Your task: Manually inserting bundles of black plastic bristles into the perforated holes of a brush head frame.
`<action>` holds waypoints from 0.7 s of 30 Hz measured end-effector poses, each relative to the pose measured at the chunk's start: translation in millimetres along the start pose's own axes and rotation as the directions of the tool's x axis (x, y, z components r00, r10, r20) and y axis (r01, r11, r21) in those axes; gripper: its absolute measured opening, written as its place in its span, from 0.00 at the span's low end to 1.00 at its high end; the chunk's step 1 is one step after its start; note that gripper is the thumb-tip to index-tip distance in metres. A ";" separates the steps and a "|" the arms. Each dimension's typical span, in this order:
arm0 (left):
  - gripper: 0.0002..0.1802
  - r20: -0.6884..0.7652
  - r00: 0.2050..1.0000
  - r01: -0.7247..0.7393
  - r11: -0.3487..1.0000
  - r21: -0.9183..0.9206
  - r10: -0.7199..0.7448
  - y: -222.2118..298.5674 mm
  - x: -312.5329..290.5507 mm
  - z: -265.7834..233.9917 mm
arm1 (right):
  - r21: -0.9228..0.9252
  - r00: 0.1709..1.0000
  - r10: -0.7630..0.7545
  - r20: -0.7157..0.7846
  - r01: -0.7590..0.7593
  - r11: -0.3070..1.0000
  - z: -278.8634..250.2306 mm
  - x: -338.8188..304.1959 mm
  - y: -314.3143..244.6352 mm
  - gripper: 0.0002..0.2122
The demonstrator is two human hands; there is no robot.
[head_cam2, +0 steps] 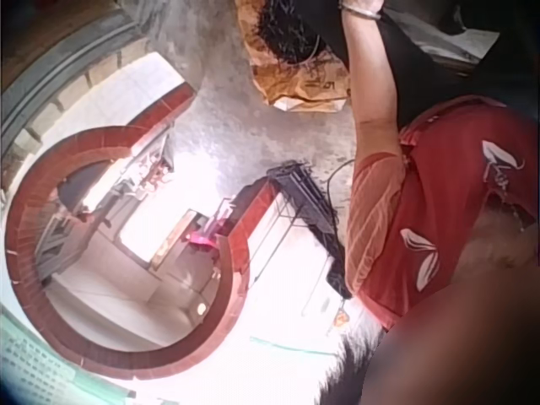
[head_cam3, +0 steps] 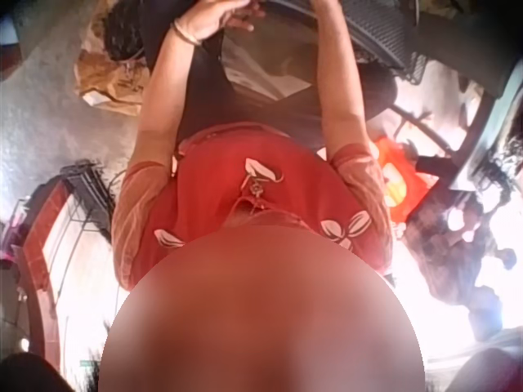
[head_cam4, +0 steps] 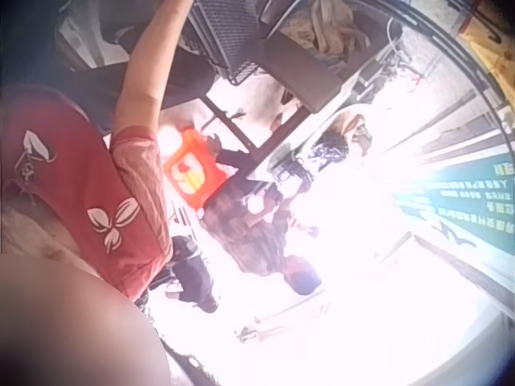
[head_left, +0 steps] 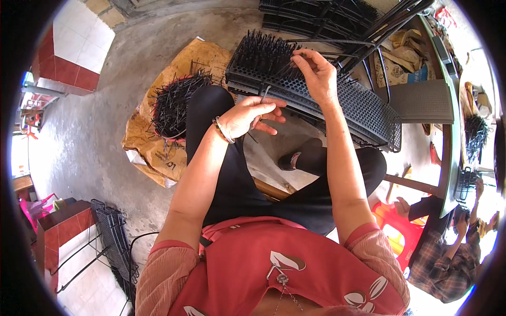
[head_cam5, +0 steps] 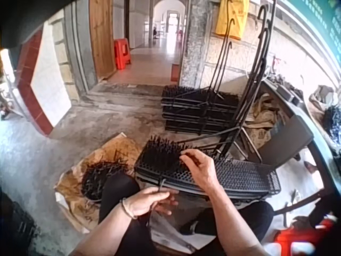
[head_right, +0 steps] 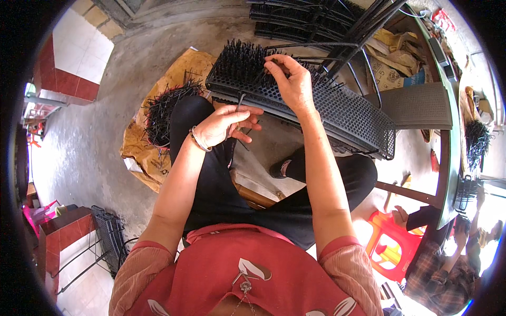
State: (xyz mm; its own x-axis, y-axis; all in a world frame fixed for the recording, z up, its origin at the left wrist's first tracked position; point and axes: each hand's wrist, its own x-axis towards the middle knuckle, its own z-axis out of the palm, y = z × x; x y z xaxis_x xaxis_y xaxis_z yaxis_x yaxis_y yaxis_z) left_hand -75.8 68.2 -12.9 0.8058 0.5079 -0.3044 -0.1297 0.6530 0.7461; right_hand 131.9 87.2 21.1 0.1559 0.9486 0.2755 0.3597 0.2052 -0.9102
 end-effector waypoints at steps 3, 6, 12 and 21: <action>0.19 -0.005 1.000 0.005 1.000 -0.014 -0.005 -0.3 0.3 -0.6 | 0.010 0.999 -0.027 0.031 0.027 1.000 2.6 0.8 2.1 0.08; 0.19 -0.001 1.000 0.002 1.000 -0.016 -0.002 -0.3 -0.2 -0.8 | -0.007 0.998 -0.062 0.033 0.062 0.998 7.7 -1.0 -1.2 0.08; 0.19 0.010 1.000 -0.003 1.000 -0.013 0.003 -0.6 -0.1 -1.4 | -0.201 0.987 -0.160 -0.011 0.155 0.967 11.6 -2.4 -6.5 0.10; 0.20 0.017 1.000 -0.008 1.000 -0.003 0.008 -1.6 -0.4 -2.8 | -0.397 0.919 -0.394 0.026 0.372 0.839 22.6 -8.0 -8.1 0.11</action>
State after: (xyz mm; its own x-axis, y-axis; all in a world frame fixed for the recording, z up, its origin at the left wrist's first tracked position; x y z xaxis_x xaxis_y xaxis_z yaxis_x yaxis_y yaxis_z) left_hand -77.6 68.5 -15.6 0.8147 0.5035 -0.2877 -0.1382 0.6504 0.7470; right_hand 106.9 83.5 19.3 -0.0229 0.7969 0.6036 0.7248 0.4291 -0.5390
